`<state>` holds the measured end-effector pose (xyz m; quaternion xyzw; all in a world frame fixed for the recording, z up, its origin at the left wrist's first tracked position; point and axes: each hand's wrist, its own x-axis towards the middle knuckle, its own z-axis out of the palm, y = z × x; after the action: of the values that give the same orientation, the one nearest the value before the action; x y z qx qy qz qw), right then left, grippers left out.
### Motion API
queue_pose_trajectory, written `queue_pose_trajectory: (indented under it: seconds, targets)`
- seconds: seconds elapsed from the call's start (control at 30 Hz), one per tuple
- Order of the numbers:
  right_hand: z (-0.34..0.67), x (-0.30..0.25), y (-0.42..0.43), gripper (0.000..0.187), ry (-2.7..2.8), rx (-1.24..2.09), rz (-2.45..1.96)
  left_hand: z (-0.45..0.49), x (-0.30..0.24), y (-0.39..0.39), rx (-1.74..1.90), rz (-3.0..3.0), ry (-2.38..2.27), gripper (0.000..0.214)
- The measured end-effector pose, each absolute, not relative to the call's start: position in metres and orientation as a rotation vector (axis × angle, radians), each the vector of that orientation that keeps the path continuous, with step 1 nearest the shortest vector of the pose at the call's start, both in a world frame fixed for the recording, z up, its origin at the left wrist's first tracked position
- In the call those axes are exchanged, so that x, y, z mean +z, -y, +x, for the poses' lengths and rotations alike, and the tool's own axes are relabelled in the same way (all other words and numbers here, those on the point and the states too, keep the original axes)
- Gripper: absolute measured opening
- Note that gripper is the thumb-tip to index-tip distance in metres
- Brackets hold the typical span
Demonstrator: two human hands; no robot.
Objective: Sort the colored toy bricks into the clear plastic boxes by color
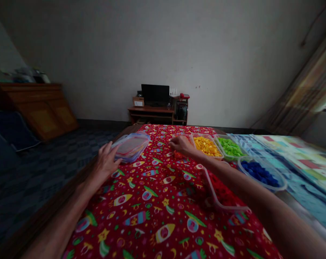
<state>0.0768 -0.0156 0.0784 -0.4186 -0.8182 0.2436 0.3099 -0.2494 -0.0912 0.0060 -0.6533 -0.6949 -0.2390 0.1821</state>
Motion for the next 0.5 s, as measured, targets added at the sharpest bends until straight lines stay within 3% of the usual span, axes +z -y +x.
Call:
queue_pose_trajectory:
  seconds: [0.1, 0.23, 0.4, 0.5]
  targets:
    - [0.175, 0.102, 0.007, 0.028, 2.205, 0.250, -1.355, -0.227, 0.022, 0.093, -0.834, -1.945, 1.757, 0.037]
    - [0.299, 0.115, 0.011, 0.030, 1.992, -0.165, -1.943, -0.179, 0.038, 0.092, -0.960, -2.166, 1.590, 0.032]
    - [0.385, 0.096, 0.025, 0.032, 1.834, -0.120, -2.258, -0.086, 0.038, 0.085, -1.131, -2.661, 1.812, 0.035]
    - [0.397, 0.078, 0.019, 0.031, 1.840, 0.041, -2.354, -0.020, 0.026, 0.077, -1.519, -3.025, 2.129, 0.042]
